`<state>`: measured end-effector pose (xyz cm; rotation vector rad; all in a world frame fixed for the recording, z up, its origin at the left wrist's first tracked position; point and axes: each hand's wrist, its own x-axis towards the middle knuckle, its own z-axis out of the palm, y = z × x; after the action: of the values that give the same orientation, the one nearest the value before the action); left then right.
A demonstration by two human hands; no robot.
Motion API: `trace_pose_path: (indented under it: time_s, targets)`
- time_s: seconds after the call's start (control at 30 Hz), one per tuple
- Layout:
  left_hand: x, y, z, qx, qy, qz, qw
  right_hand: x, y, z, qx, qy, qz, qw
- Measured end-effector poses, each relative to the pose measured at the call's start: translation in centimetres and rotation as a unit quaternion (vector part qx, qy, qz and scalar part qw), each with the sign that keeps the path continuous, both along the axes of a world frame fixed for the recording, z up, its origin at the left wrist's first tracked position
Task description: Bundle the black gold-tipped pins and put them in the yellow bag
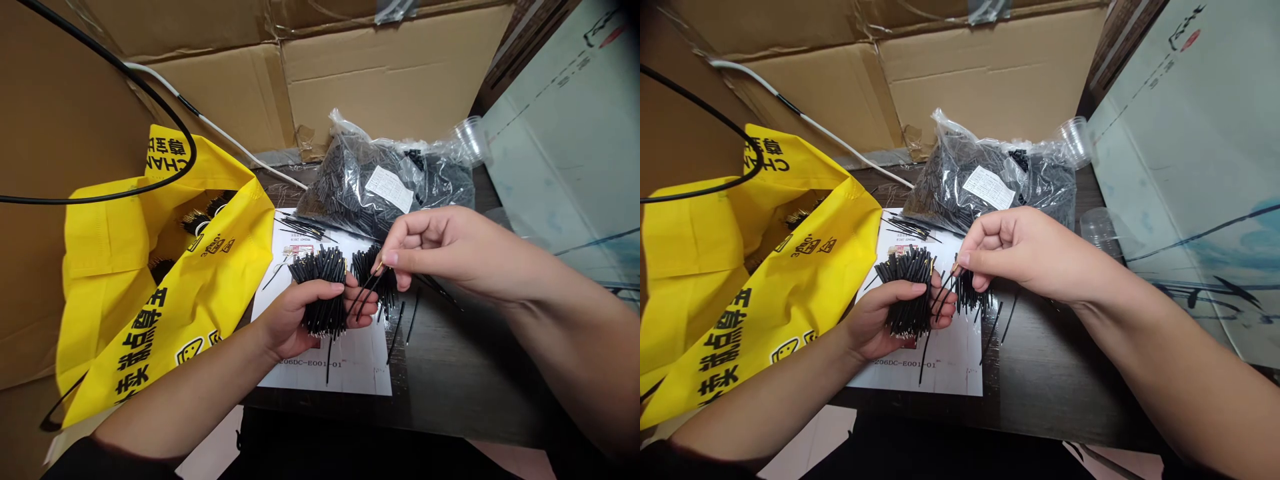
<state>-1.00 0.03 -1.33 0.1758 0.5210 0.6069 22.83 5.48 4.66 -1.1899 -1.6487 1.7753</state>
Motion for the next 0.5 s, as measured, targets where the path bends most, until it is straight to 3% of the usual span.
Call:
trace_pose_path:
  time_s: [0.3,0.5]
  targets:
    - [0.0,-0.3,-0.2,0.027,0.036,-0.001,0.999,-1.1,-0.4,-0.6,-0.042,0.025,-0.034,0.998]
    - [0.2,-0.2,0.3,0.050,0.098,-0.021,0.994,-1.9,-1.1,-1.0,-0.069,0.037,-0.020,0.997]
